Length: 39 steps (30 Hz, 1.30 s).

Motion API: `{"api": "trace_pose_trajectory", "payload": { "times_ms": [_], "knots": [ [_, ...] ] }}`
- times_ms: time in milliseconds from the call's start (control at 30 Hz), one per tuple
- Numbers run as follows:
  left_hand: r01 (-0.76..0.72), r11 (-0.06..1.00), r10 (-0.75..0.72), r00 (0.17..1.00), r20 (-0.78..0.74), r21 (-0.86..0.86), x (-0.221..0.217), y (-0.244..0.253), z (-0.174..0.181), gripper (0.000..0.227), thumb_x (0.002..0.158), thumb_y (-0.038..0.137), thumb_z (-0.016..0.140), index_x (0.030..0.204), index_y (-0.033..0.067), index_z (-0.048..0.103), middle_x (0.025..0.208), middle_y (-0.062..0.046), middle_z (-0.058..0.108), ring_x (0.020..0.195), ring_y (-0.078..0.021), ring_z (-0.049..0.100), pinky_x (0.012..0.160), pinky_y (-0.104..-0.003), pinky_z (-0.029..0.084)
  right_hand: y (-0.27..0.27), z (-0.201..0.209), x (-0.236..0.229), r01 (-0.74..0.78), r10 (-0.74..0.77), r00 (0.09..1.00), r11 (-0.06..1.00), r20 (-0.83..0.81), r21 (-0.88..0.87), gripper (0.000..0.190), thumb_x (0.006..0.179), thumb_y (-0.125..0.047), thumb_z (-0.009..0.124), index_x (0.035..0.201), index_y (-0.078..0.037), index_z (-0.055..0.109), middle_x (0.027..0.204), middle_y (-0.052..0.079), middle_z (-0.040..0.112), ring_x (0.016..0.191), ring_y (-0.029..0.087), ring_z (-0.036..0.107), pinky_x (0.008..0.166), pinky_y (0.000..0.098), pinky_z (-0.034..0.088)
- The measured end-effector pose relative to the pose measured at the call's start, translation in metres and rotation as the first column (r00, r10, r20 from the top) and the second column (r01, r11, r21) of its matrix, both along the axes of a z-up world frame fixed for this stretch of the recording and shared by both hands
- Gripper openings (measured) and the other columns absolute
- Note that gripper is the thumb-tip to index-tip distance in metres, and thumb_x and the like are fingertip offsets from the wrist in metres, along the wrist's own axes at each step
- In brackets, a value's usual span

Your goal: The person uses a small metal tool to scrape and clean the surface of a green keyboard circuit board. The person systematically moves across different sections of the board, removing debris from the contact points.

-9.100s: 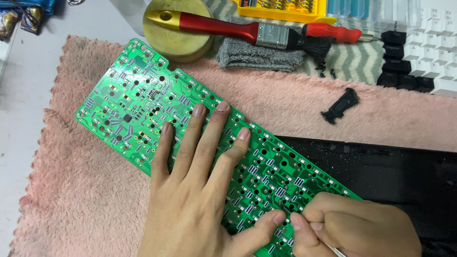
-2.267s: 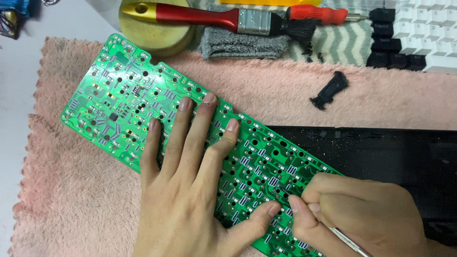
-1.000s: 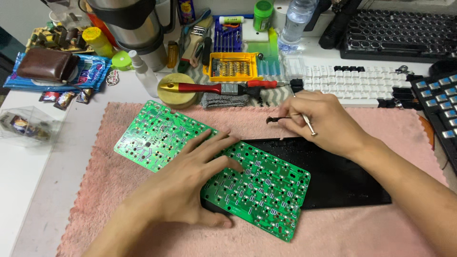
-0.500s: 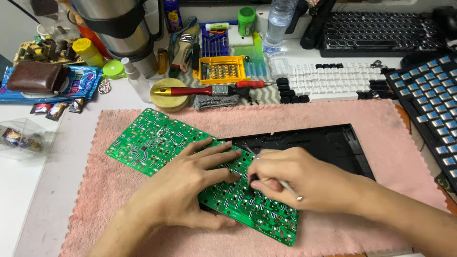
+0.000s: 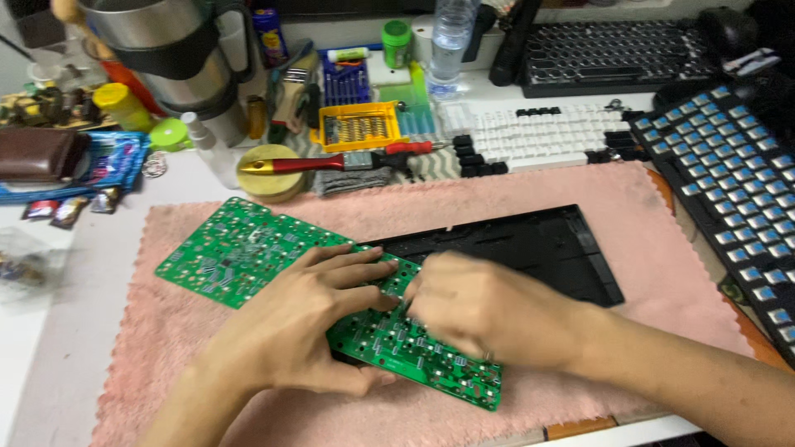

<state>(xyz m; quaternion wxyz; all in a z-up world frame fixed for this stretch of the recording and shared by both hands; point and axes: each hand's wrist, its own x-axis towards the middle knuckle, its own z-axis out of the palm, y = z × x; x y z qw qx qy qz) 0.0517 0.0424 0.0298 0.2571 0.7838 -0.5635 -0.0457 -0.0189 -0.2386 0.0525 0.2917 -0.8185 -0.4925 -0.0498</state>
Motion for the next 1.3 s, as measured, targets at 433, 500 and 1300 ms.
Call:
{"api": "trace_pose_trajectory", "payload": {
  "times_ms": [433, 500, 1300],
  "knots": [
    [0.046, 0.999, -0.045, 0.998, 0.045, -0.023, 0.002, 0.001, -0.001, 0.074, 0.083, 0.067, 0.086, 0.138, 0.0185, 0.082, 0.161, -0.023, 0.069, 0.15, -0.0467, 0.062, 0.121, -0.062, 0.04, -0.006, -0.013, 0.005, 0.126, -0.121, 0.99, 0.99, 0.07, -0.065, 0.029, 0.117, -0.001, 0.058, 0.089, -0.002, 0.051, 0.086, 0.013, 0.053, 0.08, 0.034, 0.052, 0.075, 0.0457, 0.044],
    [0.02, 0.999, -0.02, 1.0, 0.013, 0.026, 0.0, 0.001, -0.002, 0.077, 0.083, 0.072, 0.087, 0.14, 0.0207, 0.082, 0.163, -0.021, 0.068, 0.153, -0.0472, 0.058, 0.12, -0.066, 0.039, 0.002, -0.004, -0.002, 0.013, 0.007, 0.984, 0.994, -0.179, 0.11, 0.038, 0.117, 0.0, 0.063, 0.083, -0.006, 0.045, 0.086, 0.01, 0.057, 0.079, 0.031, 0.055, 0.079, 0.042, 0.048],
    [0.054, 0.997, -0.064, 0.968, 0.241, 0.046, 0.008, 0.005, -0.056, 0.079, 0.102, 0.068, 0.075, 0.17, 0.0308, 0.06, 0.168, -0.025, 0.046, 0.146, -0.0538, 0.05, 0.116, -0.068, 0.036, -0.055, -0.038, 0.056, 0.716, -0.734, 0.677, 0.641, -0.051, 0.276, 0.053, 0.105, -0.03, 0.086, 0.073, -0.014, 0.047, 0.071, 0.001, 0.065, 0.11, 0.02, 0.085, 0.082, 0.0359, 0.054]
  ]
}}
